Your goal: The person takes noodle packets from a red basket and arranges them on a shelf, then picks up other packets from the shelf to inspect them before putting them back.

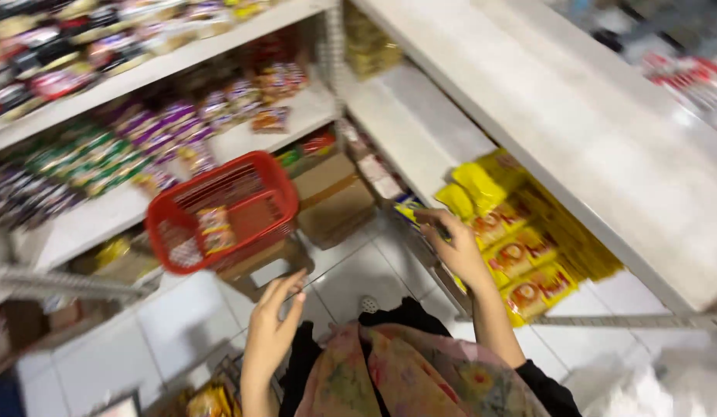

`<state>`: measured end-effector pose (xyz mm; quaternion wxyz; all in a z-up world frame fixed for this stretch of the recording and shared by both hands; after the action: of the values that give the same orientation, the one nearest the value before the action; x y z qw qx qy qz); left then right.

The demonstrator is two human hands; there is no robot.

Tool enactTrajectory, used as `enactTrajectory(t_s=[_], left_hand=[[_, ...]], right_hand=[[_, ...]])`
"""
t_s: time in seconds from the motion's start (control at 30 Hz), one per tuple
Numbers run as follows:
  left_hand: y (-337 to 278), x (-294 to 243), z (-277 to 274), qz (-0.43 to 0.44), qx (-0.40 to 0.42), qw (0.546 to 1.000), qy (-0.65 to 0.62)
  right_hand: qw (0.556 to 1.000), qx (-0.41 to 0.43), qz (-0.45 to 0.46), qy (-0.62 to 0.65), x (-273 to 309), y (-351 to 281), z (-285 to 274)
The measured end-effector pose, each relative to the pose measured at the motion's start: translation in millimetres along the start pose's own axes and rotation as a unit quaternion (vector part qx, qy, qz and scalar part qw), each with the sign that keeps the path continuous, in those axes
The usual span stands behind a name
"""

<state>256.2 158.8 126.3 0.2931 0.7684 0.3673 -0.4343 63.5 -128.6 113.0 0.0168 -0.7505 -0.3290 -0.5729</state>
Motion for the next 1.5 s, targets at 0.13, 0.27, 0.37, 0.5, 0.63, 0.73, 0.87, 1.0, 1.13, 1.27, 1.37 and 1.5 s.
enactTrajectory(t_s=[0.13,0.27,0.37,0.5,0.63,0.73,0.87,1.0,1.13,1.27,1.37,1.5], left_hand=[[47,2,41,-0.032,0.052,0.998,-0.006],[77,-1,71,0.039,0.078,0.996,-0.022],[90,21,83,-0.026,0.118,0.992,-0.039],[116,22,84,0.017,0.132,0.990,-0.037],[149,21,71,0.048,0.156,0.986,-0.037],[169,24,58,0.064,0.168,0.983,-0.031],[190,45,32,0.029,0.192,0.981,-0.014],[215,87,-8,-0.014,0.163,0.986,0.038],[232,150,-43,-0.073,0.142,0.985,0.068],[235,230,-56,-0.168,0.151,0.969,0.098],[233,285,-56,-0.176,0.157,0.968,0.085],[241,373,-26,-0.100,0.131,0.984,0.069]], right_hand=[[0.997,-0.061,0.043,-0.026,-20,27,-35],[0.994,-0.082,0.065,-0.039,-28,41,-39],[0.993,-0.079,0.080,-0.040,-32,45,-26],[0.990,-0.091,0.104,-0.040,-42,46,-9],[0.986,-0.088,0.136,-0.029,-52,44,19],[0.988,-0.089,0.123,-0.011,-48,48,49],[0.992,-0.057,0.106,0.025,-38,66,114],[0.991,0.014,0.134,-0.010,-31,78,191],[0.994,0.075,0.072,0.017,-9,87,267],[0.989,0.126,0.070,0.008,-10,70,335],[0.979,0.186,0.088,0.007,-23,53,379],[0.953,0.266,0.144,-0.003,-65,32,429]])
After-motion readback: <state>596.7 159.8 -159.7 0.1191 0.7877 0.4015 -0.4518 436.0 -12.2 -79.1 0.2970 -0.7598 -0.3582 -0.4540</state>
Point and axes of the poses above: each hand's wrist, its own y-axis towards the middle knuckle, its own z-axis out of the palm, x = y × z, the point moved 10 cm from there along y, towards the middle knuckle, and after that the axes turned 15 degrees about -x, right-handed, at the moved point
